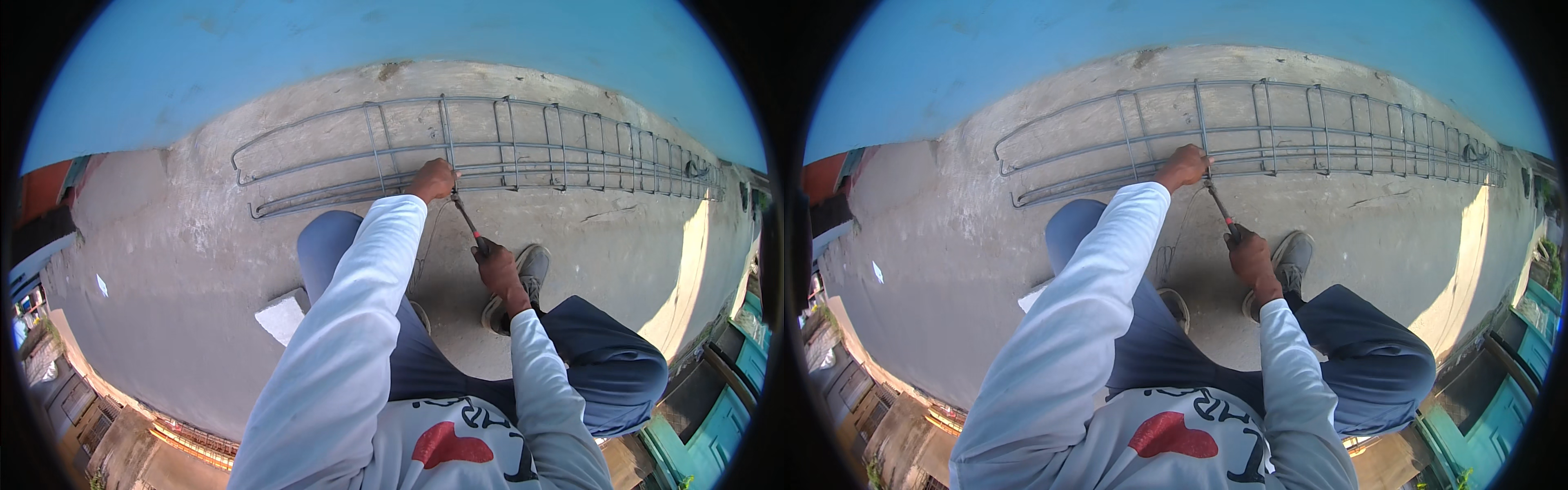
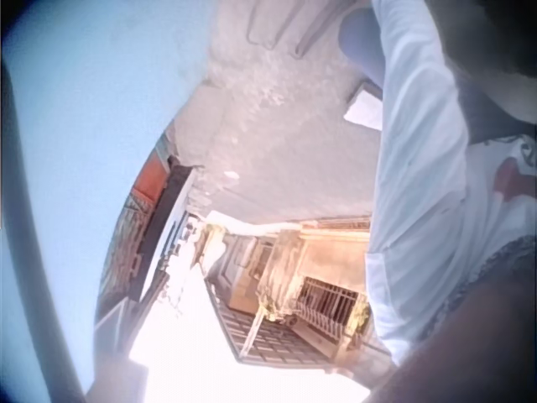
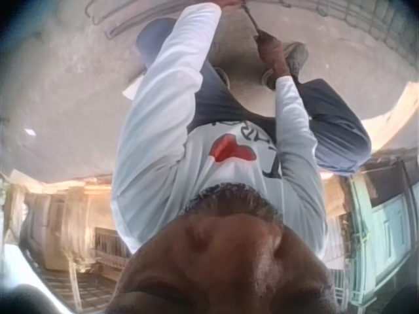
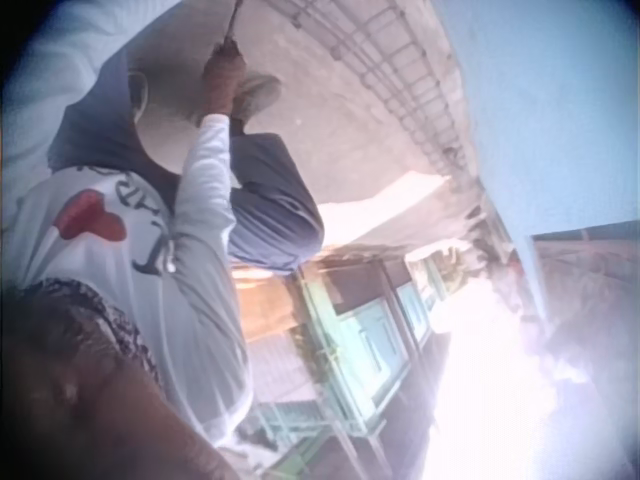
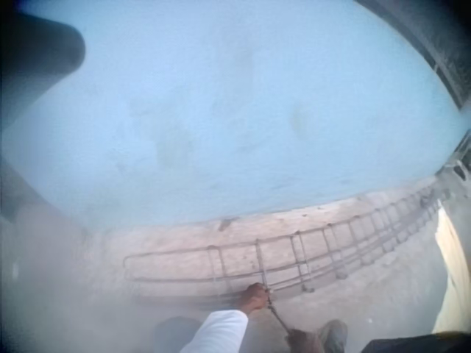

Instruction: The person sits on the ground and assembles a metal grid structure. They use pliers to bend and twist wire ties, securing the intersections of the metal bars to form a rigid frame.

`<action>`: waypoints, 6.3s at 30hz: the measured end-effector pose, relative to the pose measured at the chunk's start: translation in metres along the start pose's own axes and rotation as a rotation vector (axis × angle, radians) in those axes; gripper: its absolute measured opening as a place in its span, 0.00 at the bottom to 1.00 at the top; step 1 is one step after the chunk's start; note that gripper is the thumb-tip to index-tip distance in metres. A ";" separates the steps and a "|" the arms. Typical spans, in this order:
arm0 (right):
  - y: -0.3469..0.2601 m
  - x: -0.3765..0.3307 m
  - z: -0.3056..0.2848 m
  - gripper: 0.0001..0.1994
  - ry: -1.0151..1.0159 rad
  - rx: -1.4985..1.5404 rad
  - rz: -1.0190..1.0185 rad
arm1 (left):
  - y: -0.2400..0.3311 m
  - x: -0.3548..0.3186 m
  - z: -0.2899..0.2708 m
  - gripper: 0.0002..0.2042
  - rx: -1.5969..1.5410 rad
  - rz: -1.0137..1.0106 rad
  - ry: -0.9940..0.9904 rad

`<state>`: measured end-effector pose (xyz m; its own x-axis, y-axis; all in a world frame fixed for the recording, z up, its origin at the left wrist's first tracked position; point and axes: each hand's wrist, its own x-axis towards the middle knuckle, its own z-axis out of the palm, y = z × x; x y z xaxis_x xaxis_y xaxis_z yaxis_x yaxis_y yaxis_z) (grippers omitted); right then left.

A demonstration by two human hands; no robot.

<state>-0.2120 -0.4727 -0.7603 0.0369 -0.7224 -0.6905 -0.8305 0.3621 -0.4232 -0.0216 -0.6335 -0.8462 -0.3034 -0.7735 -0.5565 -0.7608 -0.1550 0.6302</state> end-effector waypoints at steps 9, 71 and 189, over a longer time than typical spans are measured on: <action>0.031 0.008 0.007 0.22 -0.687 1.487 0.231 | -0.005 -0.002 0.013 0.23 -0.052 -0.009 0.071; 0.009 0.027 0.010 0.04 -0.388 1.006 0.207 | 0.020 -0.045 0.122 0.23 -1.880 -0.226 -0.050; 0.032 0.018 -0.092 0.17 -0.307 -0.307 -0.099 | 0.049 -0.082 0.087 0.15 -0.318 -0.511 0.487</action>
<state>-0.2889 -0.5283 -0.7321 0.2498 -0.5194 -0.8172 -0.9395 0.0742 -0.3343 -0.0835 -0.5239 -0.8166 0.3834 -0.7301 -0.5656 -0.5147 -0.6774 0.5255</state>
